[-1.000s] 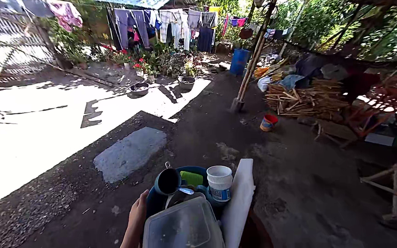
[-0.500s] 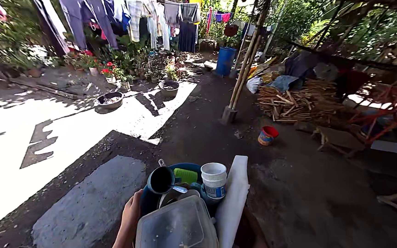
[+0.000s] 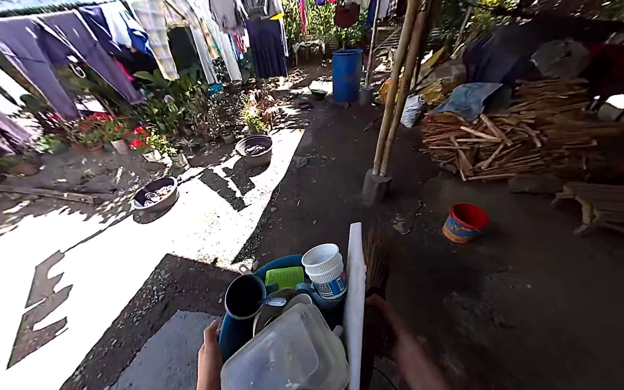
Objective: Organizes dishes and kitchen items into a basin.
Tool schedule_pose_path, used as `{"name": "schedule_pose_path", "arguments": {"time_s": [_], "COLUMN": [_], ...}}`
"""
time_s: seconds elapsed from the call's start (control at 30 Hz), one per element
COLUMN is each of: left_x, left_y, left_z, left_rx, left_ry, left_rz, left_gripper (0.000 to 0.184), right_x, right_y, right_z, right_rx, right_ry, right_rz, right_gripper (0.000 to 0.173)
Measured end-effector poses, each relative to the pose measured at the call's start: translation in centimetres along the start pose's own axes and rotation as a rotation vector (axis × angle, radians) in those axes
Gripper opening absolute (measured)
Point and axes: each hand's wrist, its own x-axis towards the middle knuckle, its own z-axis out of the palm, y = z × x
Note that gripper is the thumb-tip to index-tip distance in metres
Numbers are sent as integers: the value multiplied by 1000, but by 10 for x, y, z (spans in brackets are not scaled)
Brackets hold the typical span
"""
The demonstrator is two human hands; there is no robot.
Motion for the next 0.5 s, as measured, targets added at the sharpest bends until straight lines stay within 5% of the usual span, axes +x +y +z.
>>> {"name": "schedule_pose_path", "arguments": {"time_s": [0.5], "left_x": [370], "left_y": [213], "left_z": [312], "left_rx": [96], "left_ry": [-71], "left_rz": [78], "left_gripper": [62], "right_x": [344], "right_y": [-265], "right_z": [239], "right_rx": [151], "right_ry": [-55], "right_rz": [30], "right_gripper": [16]}}
